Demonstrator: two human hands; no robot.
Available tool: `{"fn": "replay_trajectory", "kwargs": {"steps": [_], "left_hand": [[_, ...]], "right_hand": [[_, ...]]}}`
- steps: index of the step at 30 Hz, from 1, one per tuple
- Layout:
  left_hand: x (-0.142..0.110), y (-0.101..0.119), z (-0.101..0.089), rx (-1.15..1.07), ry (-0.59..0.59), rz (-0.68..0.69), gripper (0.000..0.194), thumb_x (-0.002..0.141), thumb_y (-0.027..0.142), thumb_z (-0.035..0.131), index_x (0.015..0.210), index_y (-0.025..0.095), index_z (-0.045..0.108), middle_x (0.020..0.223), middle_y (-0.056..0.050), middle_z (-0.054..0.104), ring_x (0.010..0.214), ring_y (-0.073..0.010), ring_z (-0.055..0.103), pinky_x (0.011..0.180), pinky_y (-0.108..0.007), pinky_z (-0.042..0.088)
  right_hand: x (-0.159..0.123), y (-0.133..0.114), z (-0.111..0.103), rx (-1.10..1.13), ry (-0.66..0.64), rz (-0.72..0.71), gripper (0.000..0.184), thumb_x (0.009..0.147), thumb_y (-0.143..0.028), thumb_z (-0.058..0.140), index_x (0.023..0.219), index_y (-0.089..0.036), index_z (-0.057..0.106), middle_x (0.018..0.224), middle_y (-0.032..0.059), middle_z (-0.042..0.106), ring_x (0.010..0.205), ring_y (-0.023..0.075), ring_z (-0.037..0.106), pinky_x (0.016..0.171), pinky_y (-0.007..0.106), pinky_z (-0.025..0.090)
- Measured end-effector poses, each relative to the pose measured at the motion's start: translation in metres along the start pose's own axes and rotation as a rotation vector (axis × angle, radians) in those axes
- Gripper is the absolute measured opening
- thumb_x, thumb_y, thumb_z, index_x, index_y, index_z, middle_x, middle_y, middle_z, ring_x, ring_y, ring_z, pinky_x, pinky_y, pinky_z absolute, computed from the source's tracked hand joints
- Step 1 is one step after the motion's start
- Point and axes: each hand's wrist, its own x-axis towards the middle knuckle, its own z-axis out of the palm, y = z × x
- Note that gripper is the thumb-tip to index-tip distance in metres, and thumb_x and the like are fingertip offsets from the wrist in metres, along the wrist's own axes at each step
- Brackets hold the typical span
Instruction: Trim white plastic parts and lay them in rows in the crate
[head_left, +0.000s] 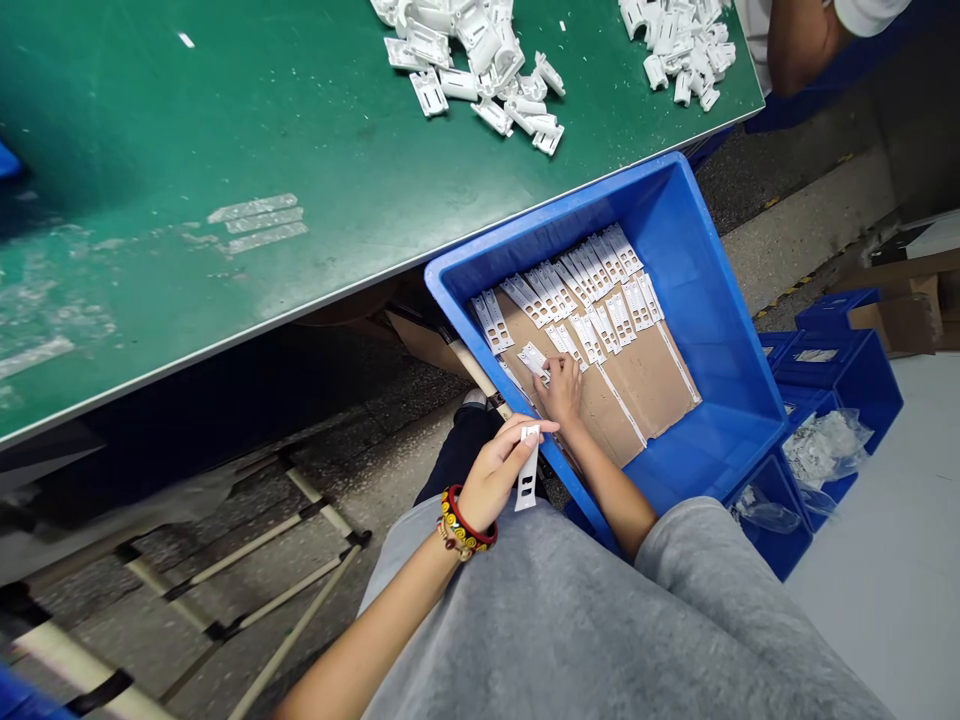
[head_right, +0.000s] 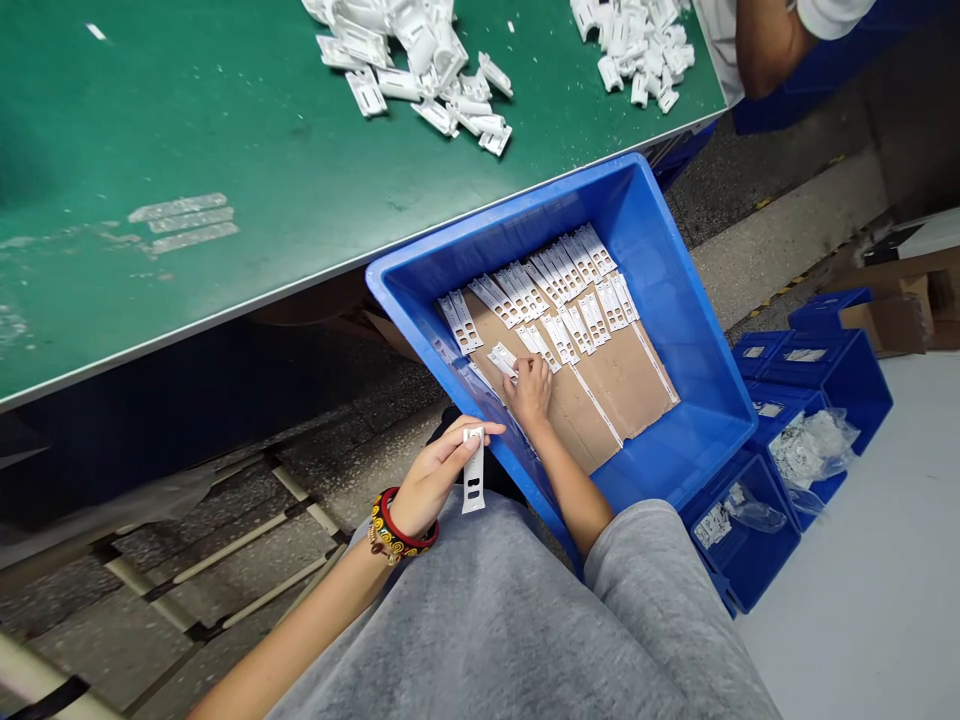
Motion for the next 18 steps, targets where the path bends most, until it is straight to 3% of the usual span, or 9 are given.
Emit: {"fn": "replay_trajectory", "kwargs": {"steps": [3,5,9,14,18], "left_hand": [[0.0,0.0,-0.001,-0.006,-0.001,-0.003,0.045,0.093,0.052,0.046,0.107,0.019,0.073,0.094,-0.006,0.057,0.087,-0.02,0.053,0.088,-0.032,0.042],[0.0,0.001,-0.001,-0.002,-0.003,-0.008,0.045,0.092,0.052,0.047,0.107,0.019,0.073,0.094,-0.006,0.057,0.087,-0.0202,0.053,0.088,-0.032,0.042],[-0.001,0.002,-0.001,0.003,-0.002,-0.015,0.046,0.092,0.054,0.046,0.104,0.018,0.074,0.094,-0.006,0.058,0.088,-0.0207,0.053,0.088,-0.033,0.042],[-0.001,0.0,-0.002,-0.033,0.009,-0.015,0.044,0.091,0.053,0.048,0.102,0.018,0.074,0.094,-0.006,0.058,0.089,-0.0204,0.053,0.09,-0.033,0.041],[-0.002,0.0,-0.003,-0.038,0.014,-0.033,0.043,0.092,0.051,0.048,0.102,0.018,0.073,0.096,-0.006,0.057,0.09,-0.0204,0.053,0.091,-0.033,0.041]], "right_hand": [[-0.007,0.004,0.002,-0.006,-0.008,-0.084,0.031,0.092,-0.028,0.054,0.12,-0.016,0.055,0.131,0.0164,0.049,0.124,0.0299,0.041,0.104,0.048,0.035],[-0.009,0.009,0.003,0.003,-0.057,-0.197,0.034,0.094,-0.026,0.05,0.127,-0.019,0.053,0.142,0.0142,0.043,0.134,0.0289,0.034,0.11,0.05,0.029],[-0.003,0.018,0.004,0.038,-0.151,-0.335,0.031,0.096,-0.02,0.046,0.124,-0.026,0.058,0.143,0.0082,0.047,0.135,0.0239,0.035,0.113,0.047,0.028],[0.008,0.022,0.008,0.031,-0.143,-0.304,0.03,0.098,-0.019,0.043,0.121,-0.024,0.062,0.137,0.0101,0.052,0.127,0.0242,0.043,0.106,0.044,0.038],[0.01,0.02,0.011,0.037,-0.105,-0.243,0.032,0.098,-0.018,0.041,0.123,-0.023,0.06,0.138,0.0118,0.05,0.127,0.0244,0.043,0.106,0.045,0.037]]}}
